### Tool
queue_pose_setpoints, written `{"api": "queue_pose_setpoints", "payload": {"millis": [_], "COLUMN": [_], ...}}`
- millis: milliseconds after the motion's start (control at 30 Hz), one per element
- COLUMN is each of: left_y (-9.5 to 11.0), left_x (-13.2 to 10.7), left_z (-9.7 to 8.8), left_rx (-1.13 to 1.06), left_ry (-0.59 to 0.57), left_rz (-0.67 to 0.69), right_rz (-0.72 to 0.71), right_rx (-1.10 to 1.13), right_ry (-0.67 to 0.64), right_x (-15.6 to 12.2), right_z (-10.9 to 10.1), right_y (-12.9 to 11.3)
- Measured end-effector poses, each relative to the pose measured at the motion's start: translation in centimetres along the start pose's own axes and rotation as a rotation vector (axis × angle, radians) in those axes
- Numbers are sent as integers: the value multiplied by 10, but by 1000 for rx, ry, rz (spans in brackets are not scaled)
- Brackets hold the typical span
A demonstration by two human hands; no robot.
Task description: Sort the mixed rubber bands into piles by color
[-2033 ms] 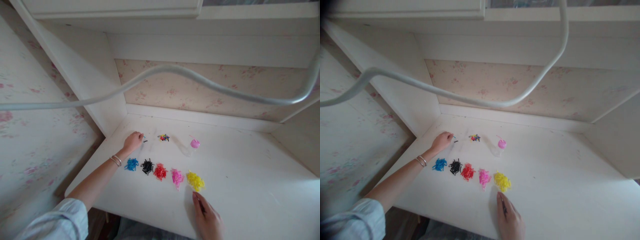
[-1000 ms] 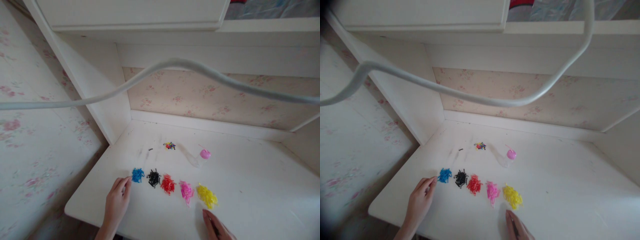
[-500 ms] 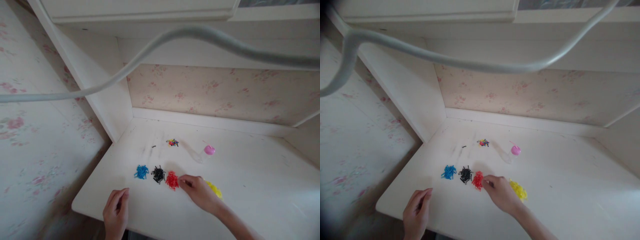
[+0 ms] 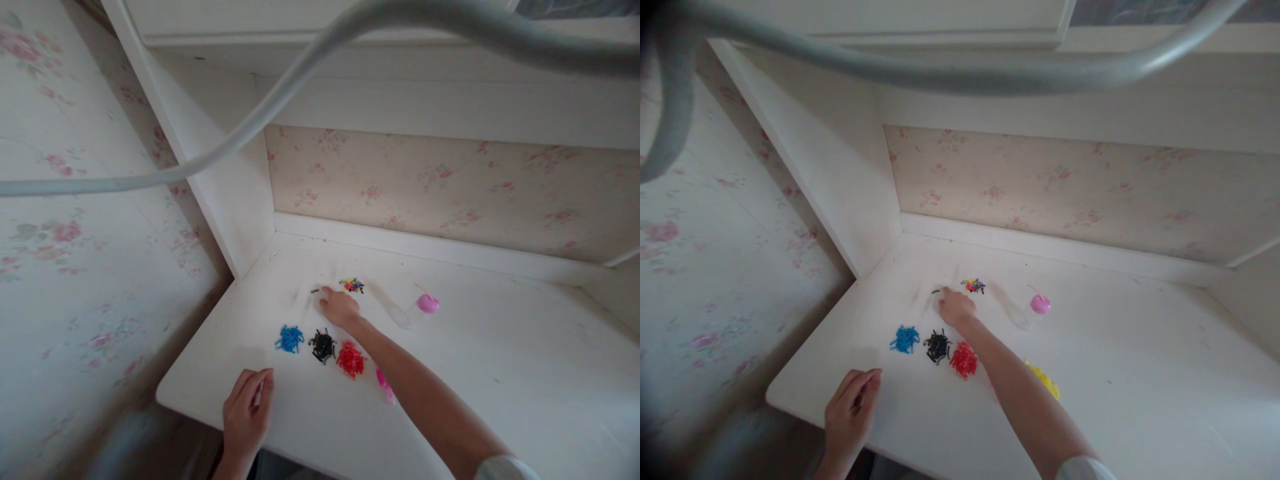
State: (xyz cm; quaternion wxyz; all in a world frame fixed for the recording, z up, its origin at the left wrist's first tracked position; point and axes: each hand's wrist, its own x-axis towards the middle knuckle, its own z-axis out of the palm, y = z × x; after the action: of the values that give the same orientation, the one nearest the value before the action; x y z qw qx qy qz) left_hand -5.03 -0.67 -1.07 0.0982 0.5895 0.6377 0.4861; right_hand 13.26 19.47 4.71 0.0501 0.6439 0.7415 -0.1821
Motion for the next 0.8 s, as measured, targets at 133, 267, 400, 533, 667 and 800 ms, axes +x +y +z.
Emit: {"api": "queue_pose_setpoints", "payload": {"millis": [133,267,400,533,667,800], "left_y": [-3,-3,-1,0,0,1], "left_x": [0,1,2,2,3,6], "left_z": [1,1,1,3,5,7], "left_rx": [16,25,5,-9,-19,14], "left_ry": [-15,-49,-79,-96,-120,-171], "left_rz": [-4,9,8,-6,15,55], "right_rz": [-16,-21,-47,-126,-190,68], "right_rx": [29,64,141,265,640,736], "right_ry": [42,98,167,227,338,411], "right_x": [18,19,-11,-80,-157,-205], "right_z": [-1,0,-6,-1,43,92], "right_y": [-12,-16,-11,5,37,82]}}
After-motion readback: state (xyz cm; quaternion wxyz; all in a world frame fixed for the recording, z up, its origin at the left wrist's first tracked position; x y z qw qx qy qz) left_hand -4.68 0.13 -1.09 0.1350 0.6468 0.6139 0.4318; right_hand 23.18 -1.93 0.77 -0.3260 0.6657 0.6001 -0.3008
